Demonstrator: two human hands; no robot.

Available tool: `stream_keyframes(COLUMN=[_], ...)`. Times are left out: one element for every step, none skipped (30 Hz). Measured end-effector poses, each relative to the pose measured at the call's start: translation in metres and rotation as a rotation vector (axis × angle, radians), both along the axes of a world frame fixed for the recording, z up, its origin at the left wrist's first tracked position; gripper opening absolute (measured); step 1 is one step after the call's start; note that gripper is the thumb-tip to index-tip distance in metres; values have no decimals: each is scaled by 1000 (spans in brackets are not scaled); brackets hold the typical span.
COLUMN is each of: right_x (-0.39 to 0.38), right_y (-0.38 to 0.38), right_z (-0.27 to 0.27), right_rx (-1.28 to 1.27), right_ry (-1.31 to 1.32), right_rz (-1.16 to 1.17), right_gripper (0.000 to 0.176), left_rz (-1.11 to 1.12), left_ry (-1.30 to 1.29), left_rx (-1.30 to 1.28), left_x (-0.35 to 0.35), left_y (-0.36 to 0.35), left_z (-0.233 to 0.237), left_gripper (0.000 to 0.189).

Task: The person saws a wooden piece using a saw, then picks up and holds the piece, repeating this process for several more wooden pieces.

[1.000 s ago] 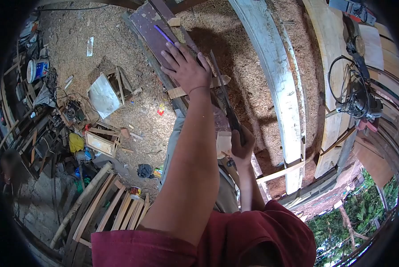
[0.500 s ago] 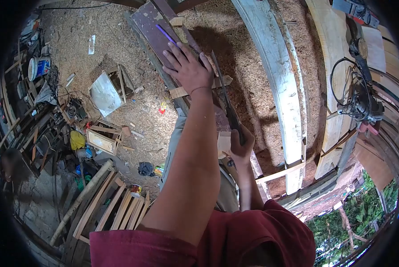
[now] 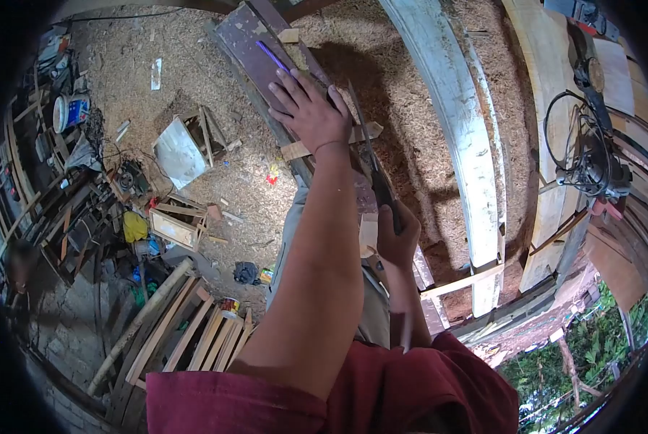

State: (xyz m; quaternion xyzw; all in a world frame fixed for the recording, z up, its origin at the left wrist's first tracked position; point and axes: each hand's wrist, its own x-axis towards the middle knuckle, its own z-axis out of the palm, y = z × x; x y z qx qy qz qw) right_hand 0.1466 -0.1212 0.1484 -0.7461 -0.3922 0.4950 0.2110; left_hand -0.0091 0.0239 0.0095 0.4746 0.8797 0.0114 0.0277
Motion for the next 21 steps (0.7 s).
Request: stream_keyframes(right_x=[-1, -3, -4, -2, -1, -2, 1, 7, 9, 9, 11, 14, 15, 14, 13, 12, 11, 10, 6, 2, 0], right_y=[0, 3, 7, 12, 15, 25, 19, 8, 8, 12, 14, 13, 10, 8, 8, 7, 7, 8, 9, 10, 11], right_z=[4, 7, 7, 6, 10, 20, 16, 8, 8, 17, 12, 5, -2, -9, -15, -21, -25, -27, -28, -28, -28], right_rx=[6, 13, 3, -6, -24, -79, -53, -26, 6, 95, 85, 70, 52, 20, 27, 31, 33, 33, 41, 49, 58], right_ry=[-10, -16, 7, 29, 46, 130, 180, 226, 271, 244, 233, 220, 204, 176, 172, 170, 169, 167, 163, 158, 154], right_rz=[12, 24, -6, -37, -66, -103, -131, -157, -184, -164, -143, -125, -112, -106, -75, -42, -10, 5, -6, -17, -28], right_gripper=[25, 25, 26, 27, 28, 28, 25, 23, 21, 20, 20, 19, 19, 18, 20, 21, 23, 23, 23, 23, 23], left_rz=[0, 1, -2, 1, -5, -8, -7, -5, -2, 1, 3, 4, 1, -2, -6, -7, -7, -7, -9, -12, -10], left_ry=[-3, -3, -1, -6, 0, 4, 4, 3, -9, -19, -26, -29, -35, -44, -46, -47, -46, -40, -36, -31, -33], left_rx=[3, 6, 8, 6, 11, 14, 17, 6, 11, 20, 29, 31, 32, 39, 47, 52, 54, 49, 45, 41, 44], left_x=[1, 0, 0, 0, -1, -1, -1, -1, 1, 1, 0, -1, -1, 0, 1, 0, 0, -1, -1, -1, -1], left_y=[2, 1, 0, 1, 1, 1, 0, 0, 0, 0, 1, 0, -1, 0, 2, 1, 0, -1, -1, 0, 0], left_z=[1, 1, 1, 1, -1, 0, 1, 1, 2, 3, 4, 5, 5, 6, 5, 4, 3, 3, 2, 2, 2], left_gripper=[81, 81, 81, 82, 82, 81, 81, 81, 81, 81, 81, 81, 80, 80, 79, 79, 79, 79, 79, 79, 79])
